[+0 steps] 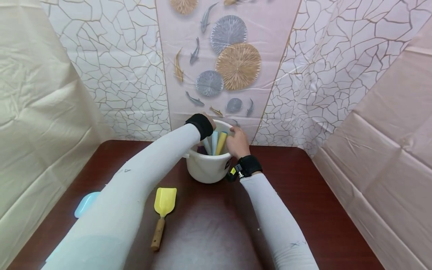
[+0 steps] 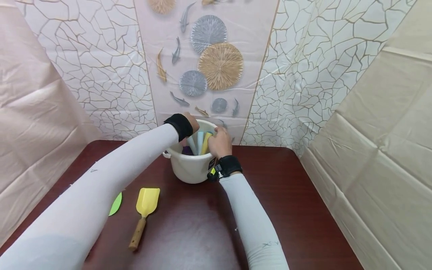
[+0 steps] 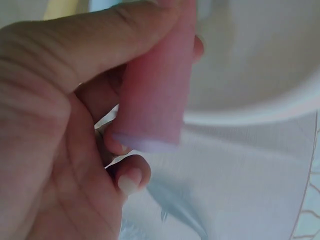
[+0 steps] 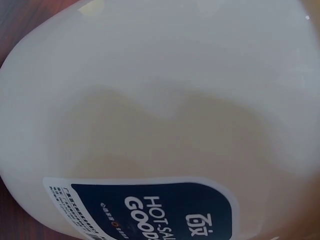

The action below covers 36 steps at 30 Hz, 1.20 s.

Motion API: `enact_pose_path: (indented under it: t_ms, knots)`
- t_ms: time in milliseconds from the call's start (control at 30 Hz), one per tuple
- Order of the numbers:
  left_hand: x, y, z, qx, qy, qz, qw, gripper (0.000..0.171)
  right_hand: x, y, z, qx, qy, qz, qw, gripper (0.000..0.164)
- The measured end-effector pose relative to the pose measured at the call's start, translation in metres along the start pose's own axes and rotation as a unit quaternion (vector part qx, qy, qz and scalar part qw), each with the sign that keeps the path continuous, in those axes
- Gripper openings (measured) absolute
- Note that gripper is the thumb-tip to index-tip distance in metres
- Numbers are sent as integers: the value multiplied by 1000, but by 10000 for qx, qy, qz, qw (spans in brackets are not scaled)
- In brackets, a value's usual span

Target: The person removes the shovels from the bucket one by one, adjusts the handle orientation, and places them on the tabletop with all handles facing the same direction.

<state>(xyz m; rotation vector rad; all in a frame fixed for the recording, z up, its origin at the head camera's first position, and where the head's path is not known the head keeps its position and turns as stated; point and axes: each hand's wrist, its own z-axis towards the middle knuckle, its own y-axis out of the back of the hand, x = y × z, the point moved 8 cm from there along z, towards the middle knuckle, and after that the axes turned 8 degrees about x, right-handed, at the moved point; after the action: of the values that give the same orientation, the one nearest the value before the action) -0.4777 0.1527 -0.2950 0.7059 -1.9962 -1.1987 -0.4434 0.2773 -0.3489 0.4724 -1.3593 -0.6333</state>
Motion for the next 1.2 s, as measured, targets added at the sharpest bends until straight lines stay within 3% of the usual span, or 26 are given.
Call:
enact_pose_path:
  t_ms: [33,100,167,300,533,667,900,1033,1200]
  knots:
    - [2,0,4,7,-50,158,9999,20,0,0,0,18,-4,-17,10000,62]
    - [1,-1,14,-60,-391,1244,9914,17,0,-1,0,53,-33,-23,10000,62]
    - [6,-4,23,-83,-471,1606,9859,24,0,-1,-1,86,-63,-10,9999,63]
    - [12,-1,13,-109,-570,1787,9822,37,-1,-1,-2,108,-77,21,9999,63]
    - [22,11,-32,-143,-413,1295,9906,29,-2,-3,-3,166,-57,69,9998,64]
    - [28,20,-51,-250,-341,1144,9925,37,-5,-2,-2,204,-113,112,9997,64]
    - [37,35,-80,-947,-670,1041,9878,51,-5,1,0,185,-85,161,9997,63]
    - [38,41,-107,-1379,-774,790,9843,45,-3,0,0,194,-68,196,9996,64]
    - [29,39,-144,-1794,-850,1072,9742,43,-2,-1,-1,217,-24,213,9995,64]
